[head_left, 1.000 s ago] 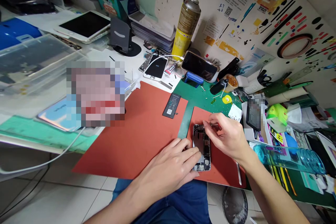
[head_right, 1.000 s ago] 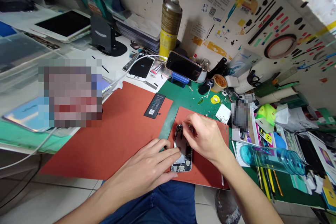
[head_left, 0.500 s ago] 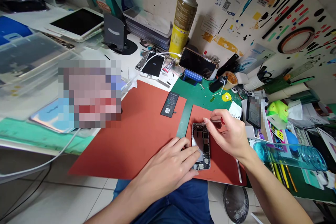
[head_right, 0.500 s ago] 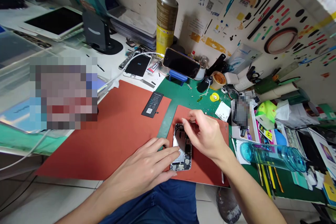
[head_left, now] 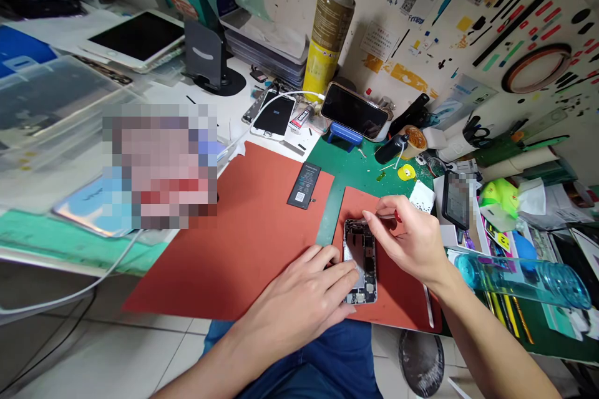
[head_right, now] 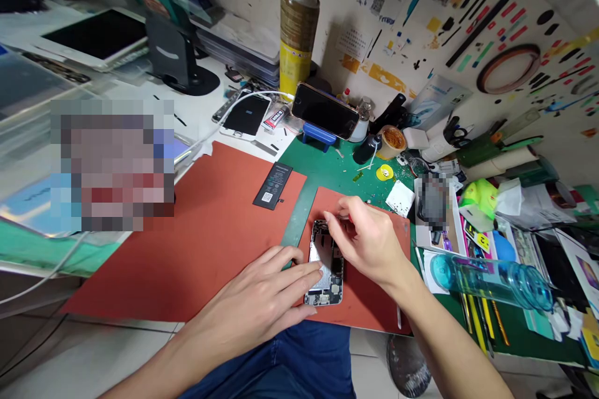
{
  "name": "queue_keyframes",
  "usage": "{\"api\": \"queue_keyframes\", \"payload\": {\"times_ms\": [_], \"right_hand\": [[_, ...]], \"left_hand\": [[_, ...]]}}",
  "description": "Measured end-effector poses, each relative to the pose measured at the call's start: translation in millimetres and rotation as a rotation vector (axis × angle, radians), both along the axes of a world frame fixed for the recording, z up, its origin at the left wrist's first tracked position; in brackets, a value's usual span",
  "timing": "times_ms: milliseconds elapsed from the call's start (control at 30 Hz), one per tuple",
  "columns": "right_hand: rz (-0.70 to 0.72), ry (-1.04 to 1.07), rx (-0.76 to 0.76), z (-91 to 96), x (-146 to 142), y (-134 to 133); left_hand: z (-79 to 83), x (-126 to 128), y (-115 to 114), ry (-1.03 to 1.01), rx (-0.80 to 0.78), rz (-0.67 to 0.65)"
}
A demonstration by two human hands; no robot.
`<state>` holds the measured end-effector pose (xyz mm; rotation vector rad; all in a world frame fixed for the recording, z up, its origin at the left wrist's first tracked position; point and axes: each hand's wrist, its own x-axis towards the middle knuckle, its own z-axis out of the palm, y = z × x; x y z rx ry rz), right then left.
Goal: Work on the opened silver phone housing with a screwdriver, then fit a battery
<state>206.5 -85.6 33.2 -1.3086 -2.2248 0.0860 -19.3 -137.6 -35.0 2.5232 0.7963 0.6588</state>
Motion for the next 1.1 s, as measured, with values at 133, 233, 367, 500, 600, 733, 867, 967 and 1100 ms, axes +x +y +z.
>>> {"api": "queue_keyframes", "payload": {"times_ms": [133, 233, 367, 500, 600, 733, 867, 967, 1100], "right_hand": [[0.005, -0.029, 0.036, 0.9, -3, 1], [0.021, -0.029, 0.057, 0.6, -4, 2], [0.082, -0.045, -0.017, 4.9, -4, 2], [0.198, -0.038, -0.212, 14.7, -4, 3], [0.202, -0.032, -0.224, 19.1, -3, 3], [0.225, -0.013, -0.282, 21.0, -2, 5], [0.226, -0.022, -0.267, 19.2, -1, 7], [0.153, -0.044, -0.226, 17.1, 0, 8], [0.214, -0.033, -0.312, 17.8, 0, 9]], "left_hand": [[0.3, 0, 0, 0.009, -0.015, -0.009], [0.1, 0, 0, 0.016, -0.026, -0.007], [-0.6, 0, -1, 0.015, -0.015, -0.004], [-0.2, 1, -1, 0.024, -0.034, -0.017], [-0.1, 1, 0, 0.028, -0.047, -0.019], [-1.7, 1, 0, 0.020, -0.024, -0.014], [-2.8, 1, -1, 0.013, -0.016, -0.011], [-2.9, 1, -1, 0.007, -0.021, -0.007], [-2.4, 1, -1, 0.007, -0.028, -0.011]]}}
